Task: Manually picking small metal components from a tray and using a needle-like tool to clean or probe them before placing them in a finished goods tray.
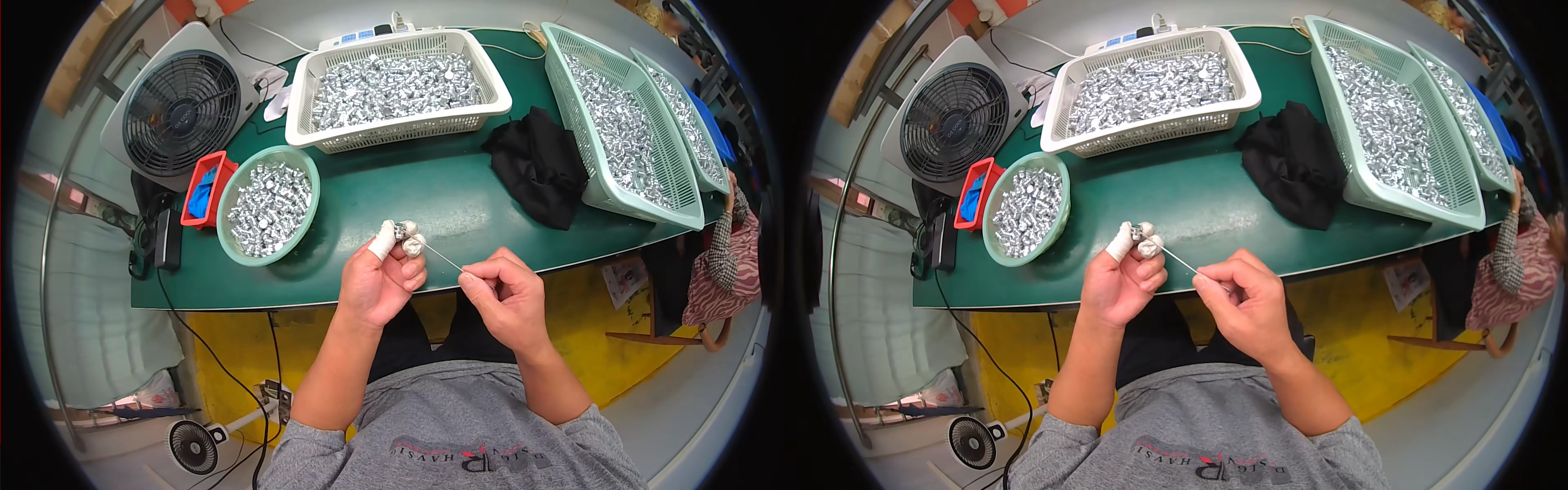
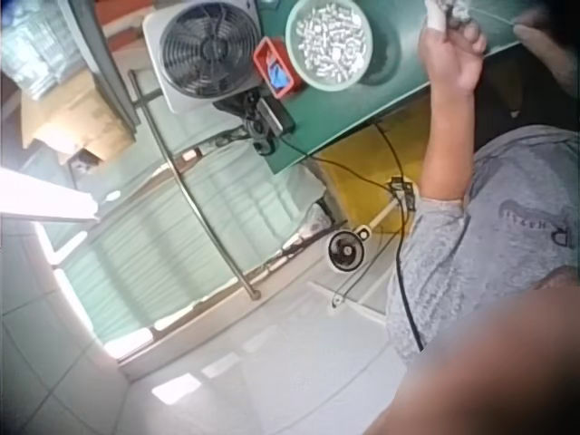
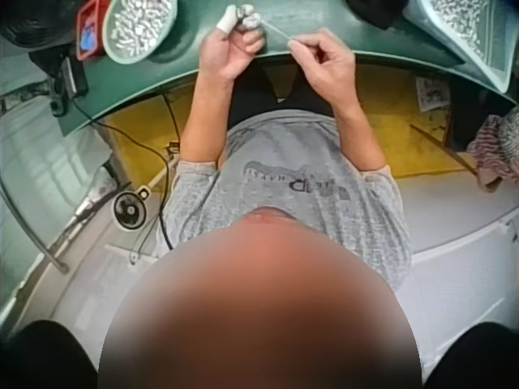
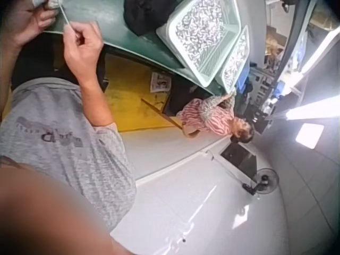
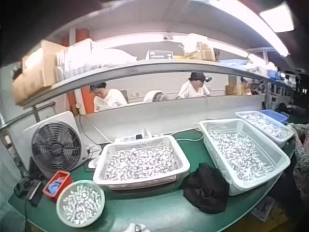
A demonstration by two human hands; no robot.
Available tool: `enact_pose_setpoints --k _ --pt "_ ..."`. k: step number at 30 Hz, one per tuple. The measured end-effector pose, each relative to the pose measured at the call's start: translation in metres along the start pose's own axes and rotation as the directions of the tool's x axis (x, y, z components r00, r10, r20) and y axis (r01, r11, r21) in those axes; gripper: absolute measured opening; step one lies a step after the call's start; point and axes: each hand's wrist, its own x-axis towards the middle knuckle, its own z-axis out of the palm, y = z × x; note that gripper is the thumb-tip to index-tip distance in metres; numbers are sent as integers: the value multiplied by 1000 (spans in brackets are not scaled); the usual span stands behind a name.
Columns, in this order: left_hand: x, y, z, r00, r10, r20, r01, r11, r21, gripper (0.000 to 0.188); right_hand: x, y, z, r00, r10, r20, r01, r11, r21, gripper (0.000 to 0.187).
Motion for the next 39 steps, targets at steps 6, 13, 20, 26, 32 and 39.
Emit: enact_pose_setpoints --k 6,13,20,26,32,39 --pt "0 -1 2 1000 -6 7 6 1000 9 39 -1 0 -2 1000 22 1 -22 1000 11 2" --pt "-7 -10 18 992 125 -20 -116 964 239 33 1 -4 -7 988 136 72 -146 976 162 3" --pt "-12 -11 27 962 205 -180 -54 790 611 11 1 1 -9 995 68 76 -80 983 164 3" --pt "-7 -6 41 978 158 -140 -51 820 569 13 -2 7 -12 994 -103 26 103 995 -4 5" --pt "-9 -7 24 974 204 100 -215 689 692 11 -2 11 -22 887 319 333 -453 734 506 7" --pt "-9 -4 24 986 123 -114 -24 778 627 12 3 7 -11 872 -484 70 471 793 -386 3"
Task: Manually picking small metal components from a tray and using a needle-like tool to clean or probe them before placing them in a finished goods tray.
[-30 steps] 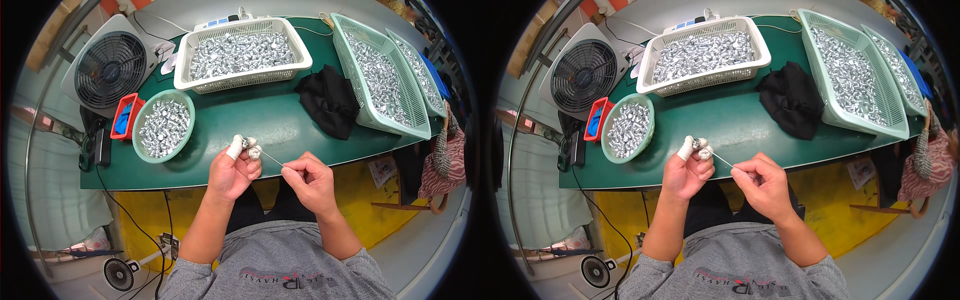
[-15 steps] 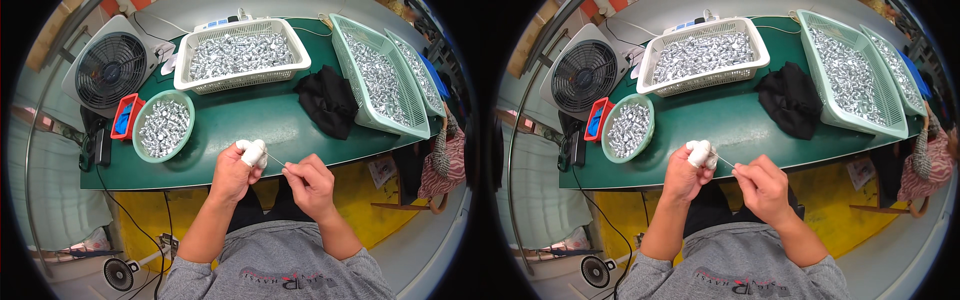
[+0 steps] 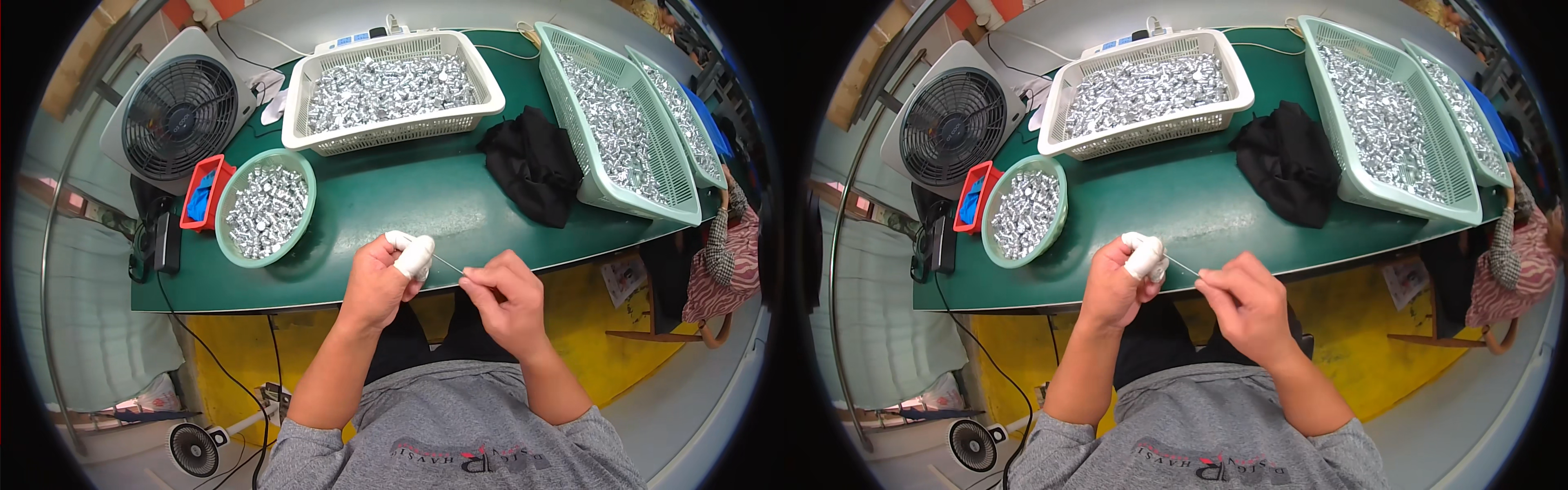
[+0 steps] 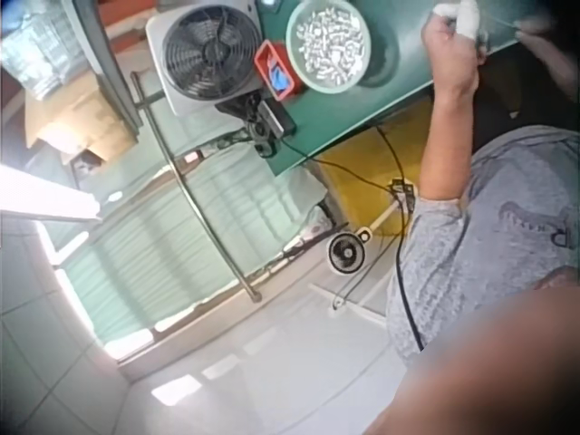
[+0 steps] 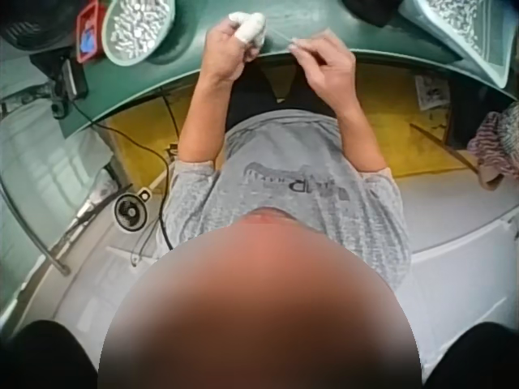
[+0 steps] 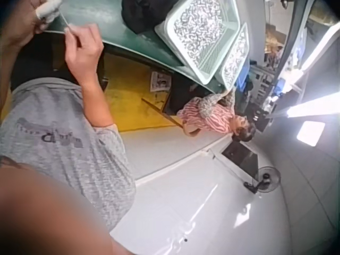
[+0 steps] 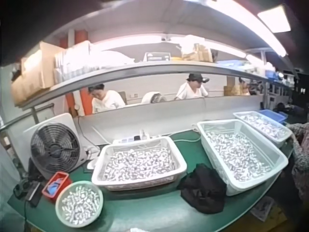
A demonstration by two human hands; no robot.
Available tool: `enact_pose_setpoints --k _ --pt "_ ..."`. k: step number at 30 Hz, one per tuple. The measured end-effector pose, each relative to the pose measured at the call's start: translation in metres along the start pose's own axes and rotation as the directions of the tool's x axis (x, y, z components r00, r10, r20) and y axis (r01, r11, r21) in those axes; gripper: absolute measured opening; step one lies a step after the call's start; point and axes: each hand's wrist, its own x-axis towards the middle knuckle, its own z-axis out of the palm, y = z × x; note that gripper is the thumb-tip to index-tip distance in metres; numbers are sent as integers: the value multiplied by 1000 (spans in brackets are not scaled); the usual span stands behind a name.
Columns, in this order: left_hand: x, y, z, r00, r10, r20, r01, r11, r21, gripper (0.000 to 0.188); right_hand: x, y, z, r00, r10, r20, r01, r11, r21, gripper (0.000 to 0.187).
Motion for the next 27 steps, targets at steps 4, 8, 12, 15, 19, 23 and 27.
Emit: enact_pose_setpoints --k 4,8,12,15,19,23,27 --pt "-4 -4 -13 990 79 116 -78 997 -14 13 -7 2 -17 601 605 523 -740 173 650 3" --pt "-5 3 -25 976 181 122 -169 980 -105 14 -15 6 -20 645 608 462 -731 318 604 2" --pt "0 1 -32 967 237 92 -198 930 -309 21 -14 2 -17 745 588 313 -650 536 539 3" --pt "3 0 -34 971 222 86 -164 886 -435 25 -14 -3 -9 879 445 172 -475 789 389 7" --pt "7 -7 -35 981 161 105 -79 837 -541 31 -1 -21 -6 910 404 94 -414 863 291 11" --pt "8 -12 -38 977 162 138 -58 825 -561 33 8 -31 -4 941 338 37 -339 924 179 12" --pt "8 -12 -38 972 167 164 -43 817 -574 33 14 -34 -1 953 298 50 -302 942 145 12"
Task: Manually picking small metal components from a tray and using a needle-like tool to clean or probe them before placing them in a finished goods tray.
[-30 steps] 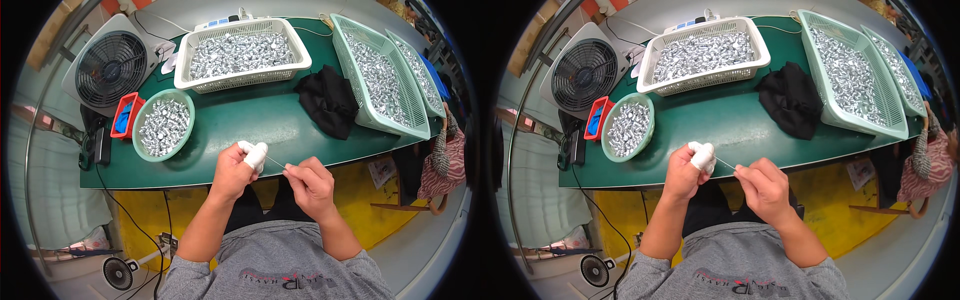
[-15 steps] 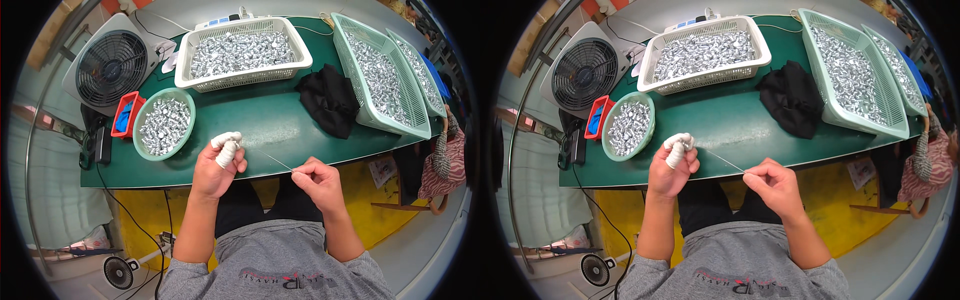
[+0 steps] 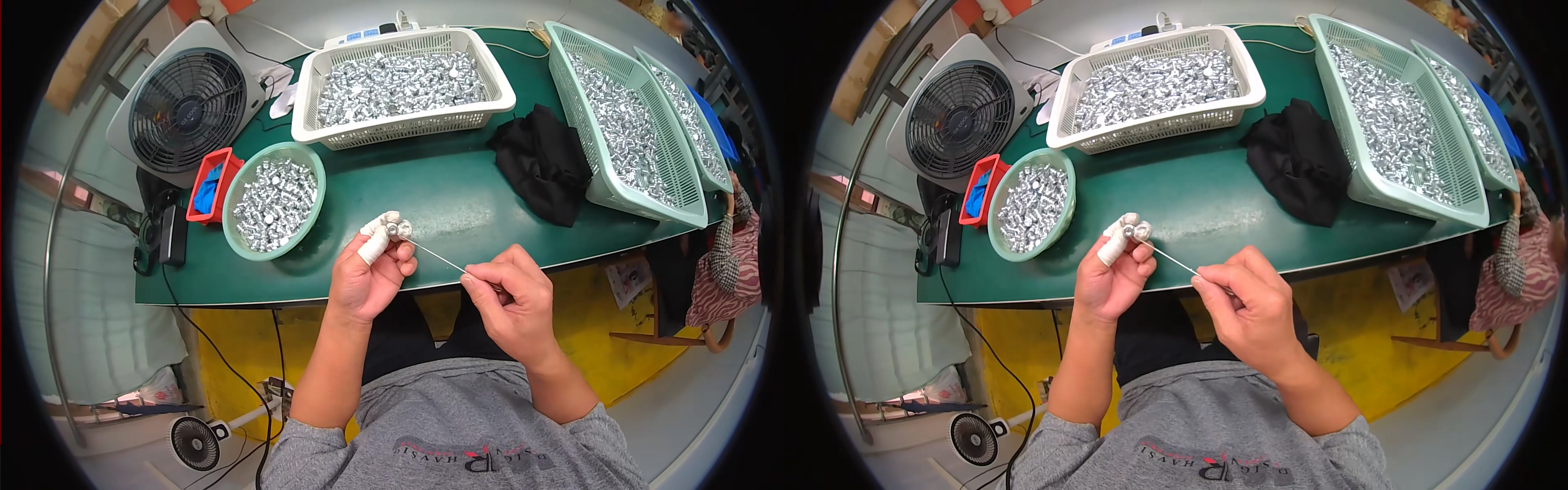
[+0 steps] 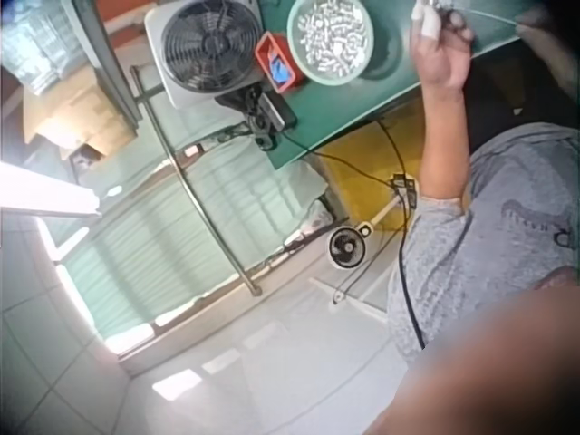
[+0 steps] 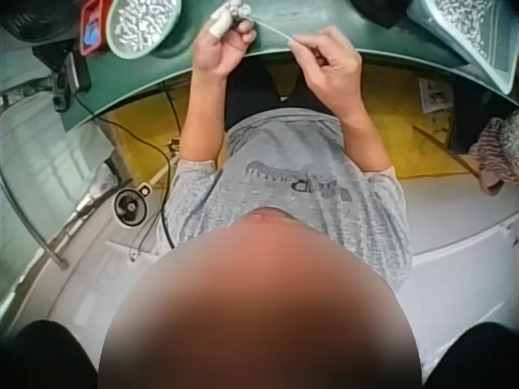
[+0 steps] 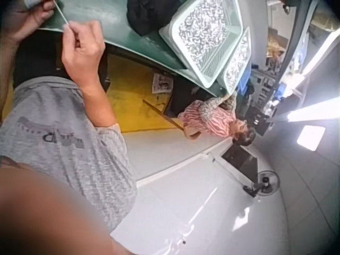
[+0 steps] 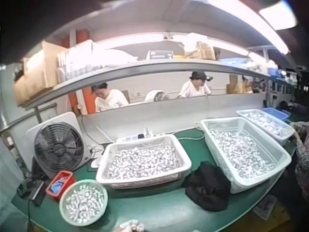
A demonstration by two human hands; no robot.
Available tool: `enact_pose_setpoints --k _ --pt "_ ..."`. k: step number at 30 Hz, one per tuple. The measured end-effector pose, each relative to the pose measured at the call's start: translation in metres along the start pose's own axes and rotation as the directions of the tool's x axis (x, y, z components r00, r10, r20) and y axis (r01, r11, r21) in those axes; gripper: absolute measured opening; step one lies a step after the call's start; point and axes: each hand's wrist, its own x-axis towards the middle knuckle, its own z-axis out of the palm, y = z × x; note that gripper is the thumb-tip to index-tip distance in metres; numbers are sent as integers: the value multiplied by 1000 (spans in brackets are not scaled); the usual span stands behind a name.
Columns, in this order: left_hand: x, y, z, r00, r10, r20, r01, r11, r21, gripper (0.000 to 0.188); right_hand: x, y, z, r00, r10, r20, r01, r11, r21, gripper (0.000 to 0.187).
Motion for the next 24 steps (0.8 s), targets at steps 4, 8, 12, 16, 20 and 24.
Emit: enact_pose_setpoints --k 4,8,12,16,20,24 --pt "0 -1 0 1000 -9 -1 9 1000 8 30 3 0 2 999 -35 -4 35 999 -12 12" --pt "-1 -1 2 1000 -12 11 12 1000 9 27 5 -2 1 998 -70 9 70 997 -34 11" --pt "-2 -3 5 1000 10 0 -10 997 70 26 6 -2 0 994 -104 18 104 993 -50 10" --pt "-5 -9 9 994 107 0 -104 966 236 24 9 -2 -6 994 -104 37 106 993 -43 10" --pt "-11 -22 18 928 366 67 -325 710 625 23 7 1 -11 998 27 51 -28 999 28 7" --pt "-13 -23 25 863 485 143 -376 426 823 22 0 19 -13 982 155 109 -176 960 220 3"
